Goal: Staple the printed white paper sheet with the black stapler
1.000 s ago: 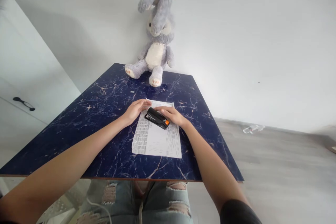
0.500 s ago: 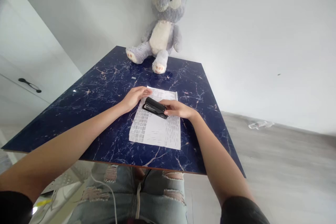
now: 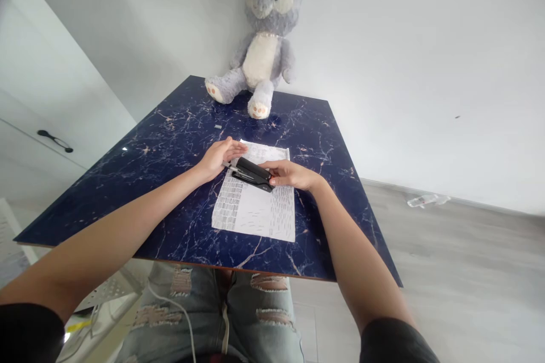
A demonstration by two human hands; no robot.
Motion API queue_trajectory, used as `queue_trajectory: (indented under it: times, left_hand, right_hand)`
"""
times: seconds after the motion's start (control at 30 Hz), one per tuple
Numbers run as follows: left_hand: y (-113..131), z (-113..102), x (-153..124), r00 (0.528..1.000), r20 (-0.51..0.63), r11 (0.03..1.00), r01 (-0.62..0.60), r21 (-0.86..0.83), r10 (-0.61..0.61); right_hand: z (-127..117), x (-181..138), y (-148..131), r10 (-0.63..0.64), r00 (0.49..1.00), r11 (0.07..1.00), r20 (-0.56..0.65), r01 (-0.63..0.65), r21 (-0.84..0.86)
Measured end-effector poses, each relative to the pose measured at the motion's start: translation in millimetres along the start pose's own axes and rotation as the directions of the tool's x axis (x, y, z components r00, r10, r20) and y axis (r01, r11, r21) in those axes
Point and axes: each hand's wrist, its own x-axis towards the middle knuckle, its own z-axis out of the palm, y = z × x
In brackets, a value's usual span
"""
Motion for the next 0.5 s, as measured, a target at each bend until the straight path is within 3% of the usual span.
queue_trajectory:
  times: [0.17,0.3,0.5]
  left_hand:
    - [-1,-1,1,1.000,0.001,1.000,0.001,-0.003,-0.001]
    - [-1,-2,1,1.000,0.018,0.999,0.007,-0.036,-0.007]
    - [8,-7,1,0.997,0.030,0.972,0.075,-0.224,-0.070]
  right_hand:
    - [12,5,-8,-0.013,0.997,0.977,-0.072,-0.003,-0.213]
    - [31,20,-9,-0.157,0.955,0.851,-0.250,0.003,-0.524]
    - [40,24,-5,-0.311,0.870,0.788,-0.383,0.010,-0.616]
